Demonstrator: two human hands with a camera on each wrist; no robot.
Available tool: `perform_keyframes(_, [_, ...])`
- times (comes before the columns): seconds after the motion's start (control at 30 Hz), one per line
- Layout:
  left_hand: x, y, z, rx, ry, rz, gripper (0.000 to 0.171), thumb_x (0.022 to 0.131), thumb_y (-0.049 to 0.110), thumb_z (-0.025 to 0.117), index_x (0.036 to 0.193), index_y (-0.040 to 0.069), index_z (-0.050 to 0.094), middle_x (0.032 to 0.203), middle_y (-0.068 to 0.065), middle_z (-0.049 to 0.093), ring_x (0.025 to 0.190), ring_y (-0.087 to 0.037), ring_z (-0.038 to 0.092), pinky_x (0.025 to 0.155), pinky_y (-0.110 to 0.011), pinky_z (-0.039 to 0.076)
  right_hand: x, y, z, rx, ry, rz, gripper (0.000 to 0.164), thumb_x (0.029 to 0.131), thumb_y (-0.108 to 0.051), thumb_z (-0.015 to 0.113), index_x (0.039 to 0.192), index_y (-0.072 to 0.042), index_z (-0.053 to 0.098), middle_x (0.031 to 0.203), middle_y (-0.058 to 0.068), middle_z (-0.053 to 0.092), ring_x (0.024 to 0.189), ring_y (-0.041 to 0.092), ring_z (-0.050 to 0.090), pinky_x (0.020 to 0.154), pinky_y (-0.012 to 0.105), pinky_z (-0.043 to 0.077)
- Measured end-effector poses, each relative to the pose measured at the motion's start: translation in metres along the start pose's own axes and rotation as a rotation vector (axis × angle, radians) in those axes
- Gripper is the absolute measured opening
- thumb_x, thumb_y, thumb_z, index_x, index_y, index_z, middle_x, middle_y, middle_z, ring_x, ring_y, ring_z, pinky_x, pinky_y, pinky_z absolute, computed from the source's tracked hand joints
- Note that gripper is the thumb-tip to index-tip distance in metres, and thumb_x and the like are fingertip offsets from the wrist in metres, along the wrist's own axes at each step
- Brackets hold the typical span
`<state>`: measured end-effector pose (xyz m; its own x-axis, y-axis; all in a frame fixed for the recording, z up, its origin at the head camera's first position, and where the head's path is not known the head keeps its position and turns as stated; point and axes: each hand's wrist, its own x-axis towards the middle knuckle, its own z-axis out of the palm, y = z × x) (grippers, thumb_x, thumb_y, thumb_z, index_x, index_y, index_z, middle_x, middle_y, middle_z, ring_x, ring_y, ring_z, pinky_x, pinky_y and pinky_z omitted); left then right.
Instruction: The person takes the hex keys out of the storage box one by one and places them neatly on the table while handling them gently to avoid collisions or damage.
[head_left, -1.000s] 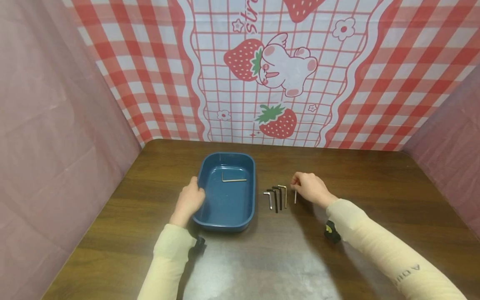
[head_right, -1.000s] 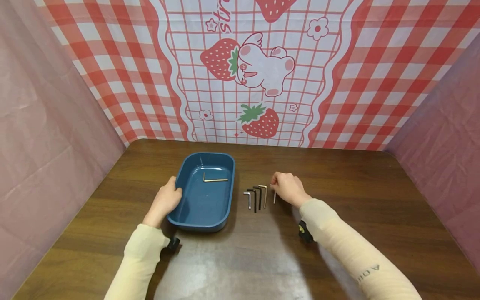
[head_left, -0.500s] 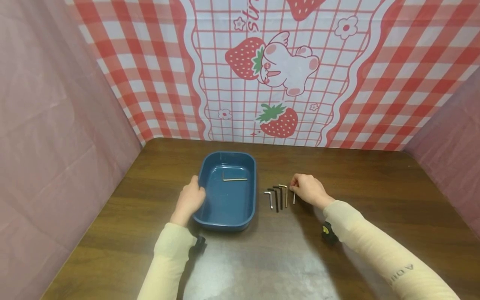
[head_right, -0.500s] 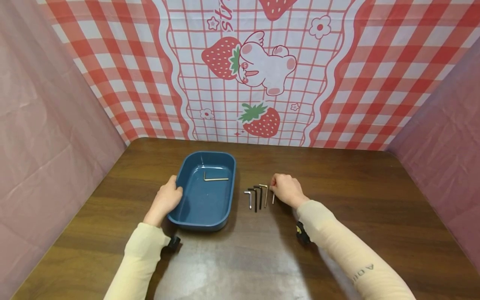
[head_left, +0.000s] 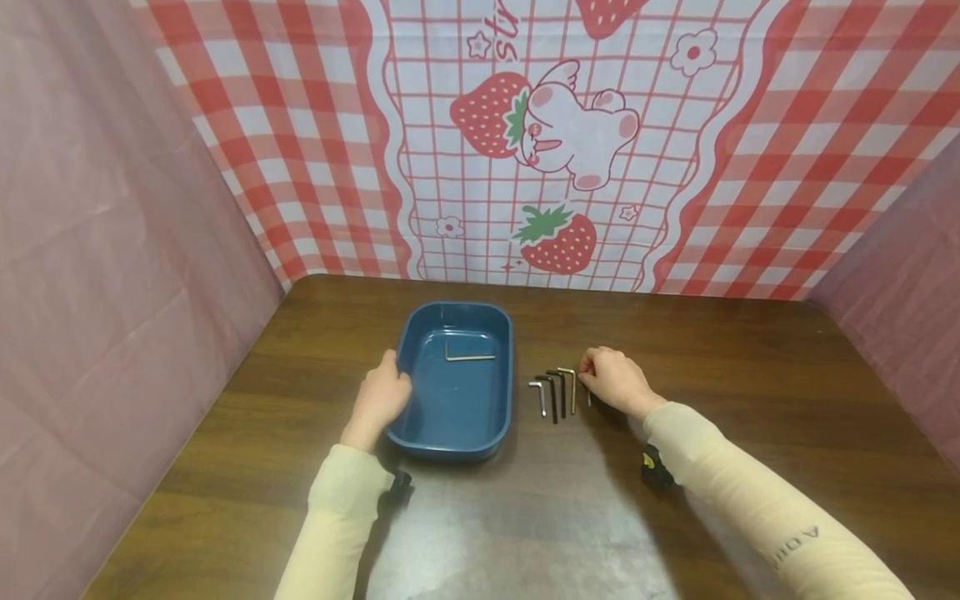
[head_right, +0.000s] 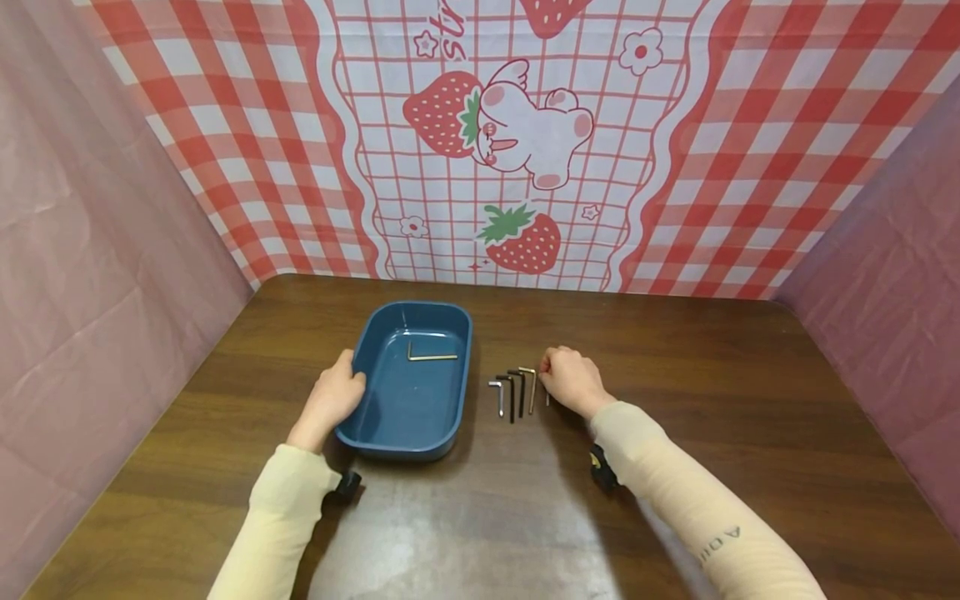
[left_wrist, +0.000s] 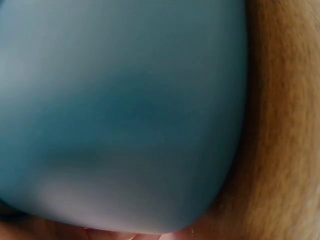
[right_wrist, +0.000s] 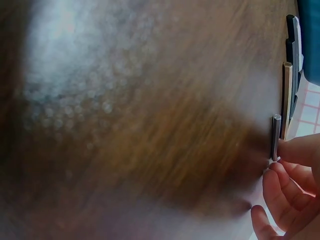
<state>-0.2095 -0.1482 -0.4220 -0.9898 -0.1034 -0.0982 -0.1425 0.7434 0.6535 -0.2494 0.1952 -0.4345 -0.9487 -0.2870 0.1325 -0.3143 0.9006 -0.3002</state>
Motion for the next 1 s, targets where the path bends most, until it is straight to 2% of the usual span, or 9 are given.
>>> perform_keyframes(1.0, [0.0,-0.0001,-0.0007,-0.004,-0.018,-0.014,0.048,0.09,0.018,0.037,0.134,0.0,0.032,0.122,-0.028,0.052,0.103,-0.042,0.056,0.08,-0.052,0.046,-0.0014,-0.0013,0.0005,0.008,-0.017,0.01,0.007,0.076,-0.01,0.061,0.081,-0.005,0.06,0.074,0.005,0.054,0.062,0.017,0.051,0.054,0.034,0.043])
